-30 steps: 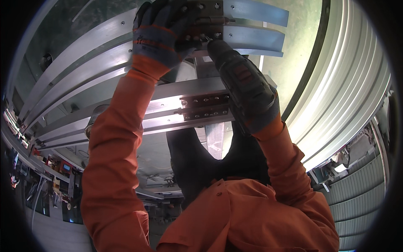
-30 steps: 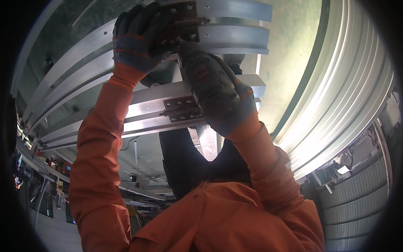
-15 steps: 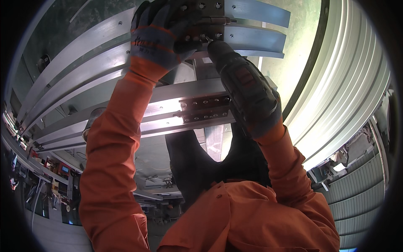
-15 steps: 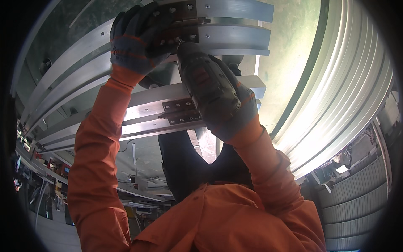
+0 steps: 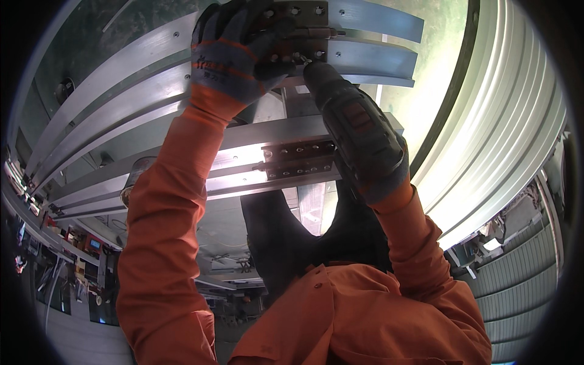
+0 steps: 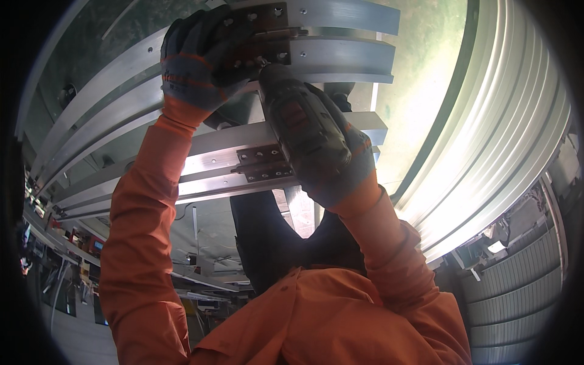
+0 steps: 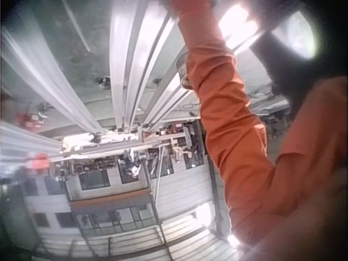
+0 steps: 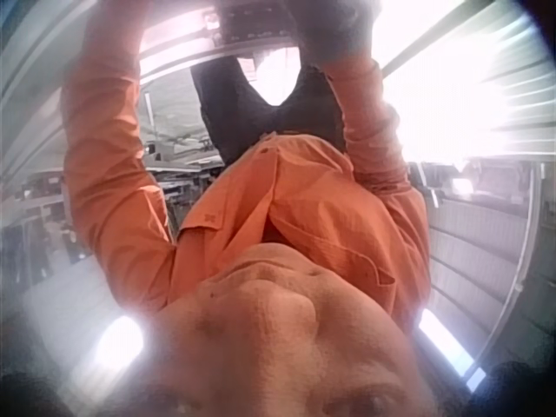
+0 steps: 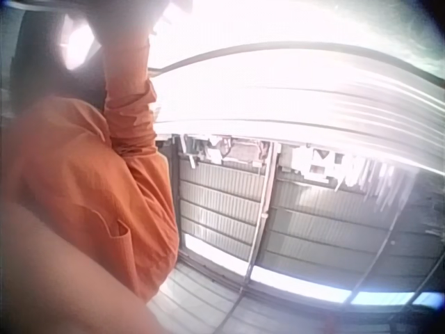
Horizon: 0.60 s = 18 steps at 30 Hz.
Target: The person uses a cordless drill to fasten screws into a metal hinge attached to a metal frame. They repeatedly position the drill, drive screws, and adjust the hinge while working overhead in a workshop setting.
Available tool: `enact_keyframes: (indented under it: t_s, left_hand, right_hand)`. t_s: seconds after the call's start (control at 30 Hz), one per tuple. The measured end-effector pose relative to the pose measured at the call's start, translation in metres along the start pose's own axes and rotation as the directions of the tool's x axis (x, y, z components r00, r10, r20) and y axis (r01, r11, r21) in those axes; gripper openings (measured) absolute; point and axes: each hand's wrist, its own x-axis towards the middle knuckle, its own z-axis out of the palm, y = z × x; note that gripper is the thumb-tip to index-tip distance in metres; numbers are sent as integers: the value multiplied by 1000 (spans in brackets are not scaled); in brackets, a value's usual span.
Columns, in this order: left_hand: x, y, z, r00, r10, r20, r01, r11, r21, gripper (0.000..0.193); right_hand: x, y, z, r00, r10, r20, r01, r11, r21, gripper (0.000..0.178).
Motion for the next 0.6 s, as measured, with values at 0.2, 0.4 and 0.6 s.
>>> enact_keyframes:
  t_s: [0.2, 0.4, 0.6]
  left_hand:
    - [2, -1, 0, 1000, -1, -16, 1, 1000, -4, 68]
    - [0, 9, -4, 989, -122, 87, 122, 992, 14, 72]
    - [0, 10, -10, 983, -131, 129, 127, 991, 39, 67]
  right_hand:
    - [-1, 1, -1, 999, -10, 33, 10, 1000, -15, 35]
    - [3, -4, -1, 999, 45, 7, -45, 998, 50, 42]
    - [0, 1, 2, 1000, 3, 21, -4, 999, 36, 51]
